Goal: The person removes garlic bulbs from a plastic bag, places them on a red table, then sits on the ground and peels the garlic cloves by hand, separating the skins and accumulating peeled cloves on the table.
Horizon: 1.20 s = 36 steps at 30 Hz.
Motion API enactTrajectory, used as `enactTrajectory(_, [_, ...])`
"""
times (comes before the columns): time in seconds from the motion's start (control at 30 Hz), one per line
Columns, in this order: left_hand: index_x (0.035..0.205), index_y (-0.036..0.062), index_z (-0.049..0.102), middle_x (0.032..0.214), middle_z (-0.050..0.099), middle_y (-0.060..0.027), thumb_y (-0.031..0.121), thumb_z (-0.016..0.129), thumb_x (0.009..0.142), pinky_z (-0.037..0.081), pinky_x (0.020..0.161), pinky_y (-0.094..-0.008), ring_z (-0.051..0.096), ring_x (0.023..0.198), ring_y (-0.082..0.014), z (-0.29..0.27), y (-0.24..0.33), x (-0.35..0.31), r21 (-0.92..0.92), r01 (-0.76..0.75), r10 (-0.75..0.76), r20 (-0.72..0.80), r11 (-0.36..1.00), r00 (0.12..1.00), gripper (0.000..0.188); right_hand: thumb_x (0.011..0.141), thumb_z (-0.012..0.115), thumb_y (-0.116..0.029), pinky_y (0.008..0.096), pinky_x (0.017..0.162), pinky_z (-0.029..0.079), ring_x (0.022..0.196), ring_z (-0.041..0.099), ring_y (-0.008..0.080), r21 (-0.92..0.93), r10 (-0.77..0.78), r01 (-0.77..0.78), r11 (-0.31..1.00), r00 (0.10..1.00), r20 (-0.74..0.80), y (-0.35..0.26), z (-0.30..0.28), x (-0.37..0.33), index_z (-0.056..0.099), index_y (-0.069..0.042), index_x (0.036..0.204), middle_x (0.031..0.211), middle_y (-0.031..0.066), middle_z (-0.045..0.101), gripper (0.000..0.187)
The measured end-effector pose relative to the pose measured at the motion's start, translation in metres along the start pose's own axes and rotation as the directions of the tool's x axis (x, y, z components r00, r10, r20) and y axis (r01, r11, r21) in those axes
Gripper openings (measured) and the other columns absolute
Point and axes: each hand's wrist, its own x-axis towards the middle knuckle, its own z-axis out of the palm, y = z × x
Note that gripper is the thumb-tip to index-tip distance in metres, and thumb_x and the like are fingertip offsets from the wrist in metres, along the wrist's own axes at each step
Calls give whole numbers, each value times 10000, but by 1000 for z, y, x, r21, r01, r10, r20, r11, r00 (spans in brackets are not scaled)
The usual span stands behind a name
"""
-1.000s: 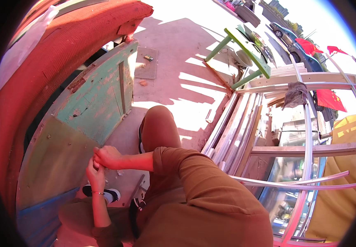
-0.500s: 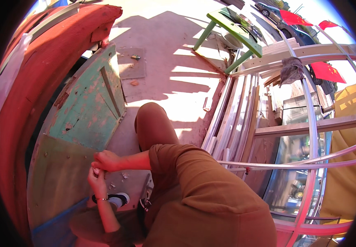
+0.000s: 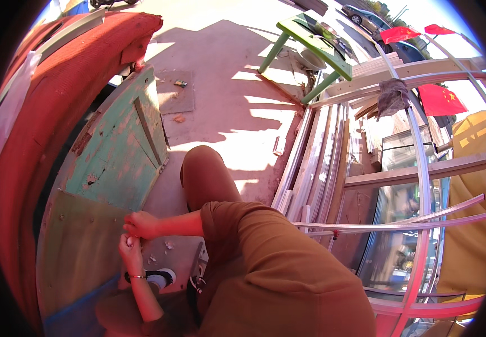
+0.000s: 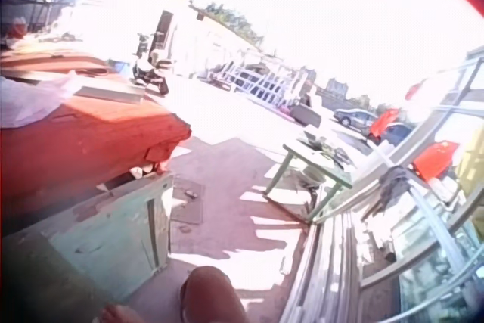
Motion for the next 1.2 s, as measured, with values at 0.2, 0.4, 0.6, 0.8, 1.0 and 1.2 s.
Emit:
enactTrajectory(0.2, [969, -25, 615, 786, 618, -24, 83, 634, 958, 485, 692, -308, 528, 762, -79, 0, 10, -2, 85, -49, 44, 64, 995, 997, 111, 957, 617, -281, 528, 688, 495, 794, 647, 474, -37, 50, -50, 998, 999, 5, -4, -7, 0, 600, -5, 875, 766, 254, 646, 288])
enactTrajectory(0.4, [1015, -50, 609, 856, 697, -88, 84, 650, 948, 506, 712, -356, 583, 756, -131, 7, 7, -6, 213, -109, 107, 21, 971, 994, 155, 876, 655, -224, 508, 688, 514, 796, 663, 461, -203, 70, -60, 977, 997, 41, 2, 0, 1, 625, -11, 817, 761, 255, 647, 223])
enactTrajectory(0.6, [1026, -42, 566, 979, 684, -114, 86, 673, 915, 501, 798, -352, 594, 865, -180, 6, 17, -4, 170, -26, 30, -16, 985, 999, 200, 768, 714, -157, 477, 687, 530, 790, 684, 432, -70, 126, -126, 990, 992, 5, 8, 0, 5, 663, -6, 764, 796, 235, 675, 160])
enactTrajectory(0.8, [1062, -15, 572, 973, 616, -99, 88, 682, 889, 485, 815, -348, 561, 852, -200, -11, -15, 6, 99, 17, -17, -7, 995, 1000, 229, 818, 690, -228, 479, 706, 543, 805, 690, 436, -41, 116, -117, 992, 993, -22, 3, -9, 4, 715, -9, 759, 763, 247, 676, 228])
enactTrajectory(1.0, [1047, 2, 530, 854, 540, -30, 51, 721, 884, 470, 725, -272, 500, 756, -111, -2, -7, 2, 77, 10, -1, -118, 997, 993, 256, 926, 647, -260, 425, 679, 545, 708, 710, 338, 29, 222, -222, 975, 975, 9, -5, -12, 7, 686, 29, 747, 700, 198, 688, 342])
enactTrajectory(1.2, [1120, 35, 671, 923, 663, -77, 9, 782, 802, 560, 758, -297, 668, 821, -154, 6, 26, 3, 111, -112, 136, -244, 987, 960, 338, 955, 546, -34, 293, 630, 487, 725, 603, 99, 362, 262, -305, 881, 951, 164, -10, -34, 8, 629, 22, 1037, 783, 58, 655, 130])
